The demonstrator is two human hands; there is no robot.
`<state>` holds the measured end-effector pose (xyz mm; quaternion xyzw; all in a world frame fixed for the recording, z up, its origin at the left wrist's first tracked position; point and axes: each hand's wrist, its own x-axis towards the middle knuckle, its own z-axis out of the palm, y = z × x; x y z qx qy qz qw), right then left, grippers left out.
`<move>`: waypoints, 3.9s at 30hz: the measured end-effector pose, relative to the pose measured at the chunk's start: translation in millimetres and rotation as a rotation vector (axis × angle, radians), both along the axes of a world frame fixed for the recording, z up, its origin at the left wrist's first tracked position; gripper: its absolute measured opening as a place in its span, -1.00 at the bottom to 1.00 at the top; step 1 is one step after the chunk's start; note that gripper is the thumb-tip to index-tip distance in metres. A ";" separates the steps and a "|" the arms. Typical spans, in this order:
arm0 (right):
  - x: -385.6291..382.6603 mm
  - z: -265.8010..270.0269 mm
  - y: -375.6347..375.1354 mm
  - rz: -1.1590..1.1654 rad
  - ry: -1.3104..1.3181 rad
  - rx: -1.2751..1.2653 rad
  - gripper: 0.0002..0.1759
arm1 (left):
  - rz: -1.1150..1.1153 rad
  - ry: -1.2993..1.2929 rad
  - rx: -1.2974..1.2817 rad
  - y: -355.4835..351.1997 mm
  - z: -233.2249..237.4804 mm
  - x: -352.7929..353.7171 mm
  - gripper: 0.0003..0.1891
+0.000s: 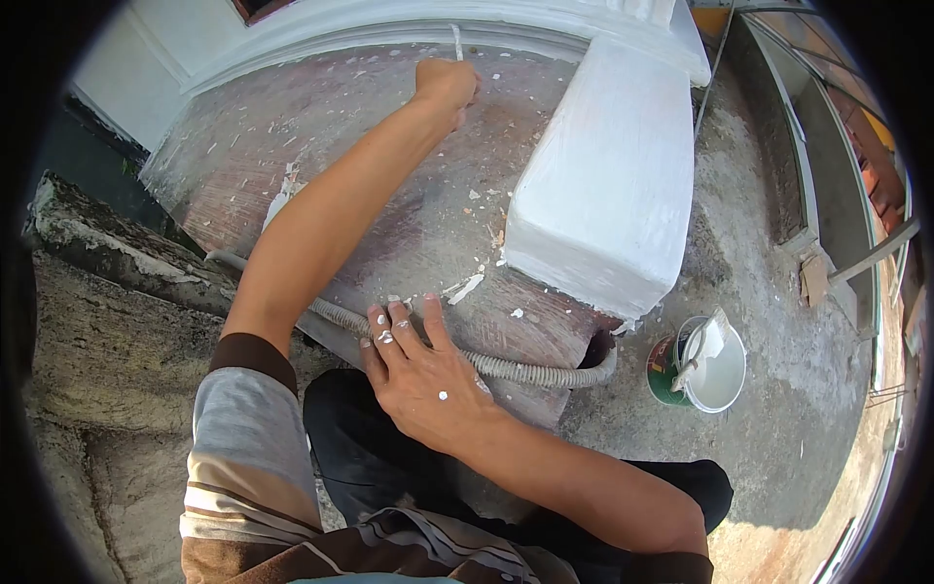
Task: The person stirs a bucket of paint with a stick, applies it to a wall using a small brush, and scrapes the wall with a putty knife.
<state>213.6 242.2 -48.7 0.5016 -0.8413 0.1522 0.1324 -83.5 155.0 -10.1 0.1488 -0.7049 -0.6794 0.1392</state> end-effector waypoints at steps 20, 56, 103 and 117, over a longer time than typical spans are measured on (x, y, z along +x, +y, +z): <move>5.8 -3.9 -1.5 -0.039 0.022 0.017 -0.55 | -0.034 -0.033 0.020 -100.0 0.3 14.1 -0.88; 2.2 -1.9 -2.6 -0.006 0.004 0.042 -0.54 | -0.235 -0.035 -0.081 -46.0 -13.3 29.9 -0.92; 5.1 -0.9 -2.7 -0.021 0.016 0.048 -0.54 | -0.013 -0.051 -0.015 -72.0 -13.6 17.1 -0.88; 7.0 2.1 -5.0 -0.025 -0.010 0.033 -0.53 | 0.295 -0.037 0.110 -142.0 -23.2 -14.5 -0.88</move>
